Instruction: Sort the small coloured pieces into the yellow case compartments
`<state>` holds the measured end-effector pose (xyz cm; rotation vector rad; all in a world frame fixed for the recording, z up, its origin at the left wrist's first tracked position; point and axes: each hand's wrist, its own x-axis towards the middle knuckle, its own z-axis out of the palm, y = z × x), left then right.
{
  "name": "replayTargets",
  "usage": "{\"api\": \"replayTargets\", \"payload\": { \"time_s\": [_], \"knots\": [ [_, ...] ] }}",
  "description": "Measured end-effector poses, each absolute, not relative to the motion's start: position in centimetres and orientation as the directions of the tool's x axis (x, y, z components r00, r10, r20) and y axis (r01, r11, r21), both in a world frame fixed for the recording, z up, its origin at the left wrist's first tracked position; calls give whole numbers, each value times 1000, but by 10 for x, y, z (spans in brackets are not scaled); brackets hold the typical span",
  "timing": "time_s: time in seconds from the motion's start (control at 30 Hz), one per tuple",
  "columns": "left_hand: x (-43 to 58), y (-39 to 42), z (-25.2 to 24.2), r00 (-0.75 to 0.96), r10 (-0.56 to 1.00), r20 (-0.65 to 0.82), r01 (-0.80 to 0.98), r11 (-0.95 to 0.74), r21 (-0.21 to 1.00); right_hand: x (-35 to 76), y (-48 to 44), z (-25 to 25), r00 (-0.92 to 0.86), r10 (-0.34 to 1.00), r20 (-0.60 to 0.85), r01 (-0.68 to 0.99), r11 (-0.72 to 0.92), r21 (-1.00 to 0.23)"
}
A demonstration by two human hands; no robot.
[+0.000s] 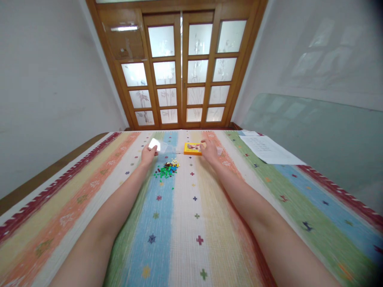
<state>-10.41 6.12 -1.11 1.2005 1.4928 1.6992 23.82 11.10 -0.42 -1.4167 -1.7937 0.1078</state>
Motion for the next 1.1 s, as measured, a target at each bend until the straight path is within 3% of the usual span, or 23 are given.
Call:
{"api": "replayTargets", "payload": {
  "time_s": [0.1,0.23,0.33,0.43,0.57,0.8,0.9,1.1],
  "knots": [
    [-124,74,-24,-513,834,204,165,-137,977,267,122,-14,46,873,486,862,211,-461],
    [-150,84,-36,-673,722,161,333,101,938,290,124,-25,-86,891,445,919,243,-310],
    [-165,87,-37,-651,714,257,532,187,826,300,122,-28,-189,910,368,924,291,-246],
    [-171,87,-35,-572,738,359,703,215,678,305,119,-28,-229,915,334,914,319,-249],
    [-161,83,-28,-537,784,313,767,299,567,312,120,-26,-316,885,341,854,422,-305],
    [-115,71,-22,-242,849,470,945,96,313,325,135,-31,-431,823,369,766,550,-332],
    [-94,71,-23,-127,893,433,973,26,231,321,139,-32,-449,806,386,765,570,-301],
    [-78,79,-28,-94,944,315,987,46,157,305,142,-32,-387,862,327,815,486,-314]
  ]
}}
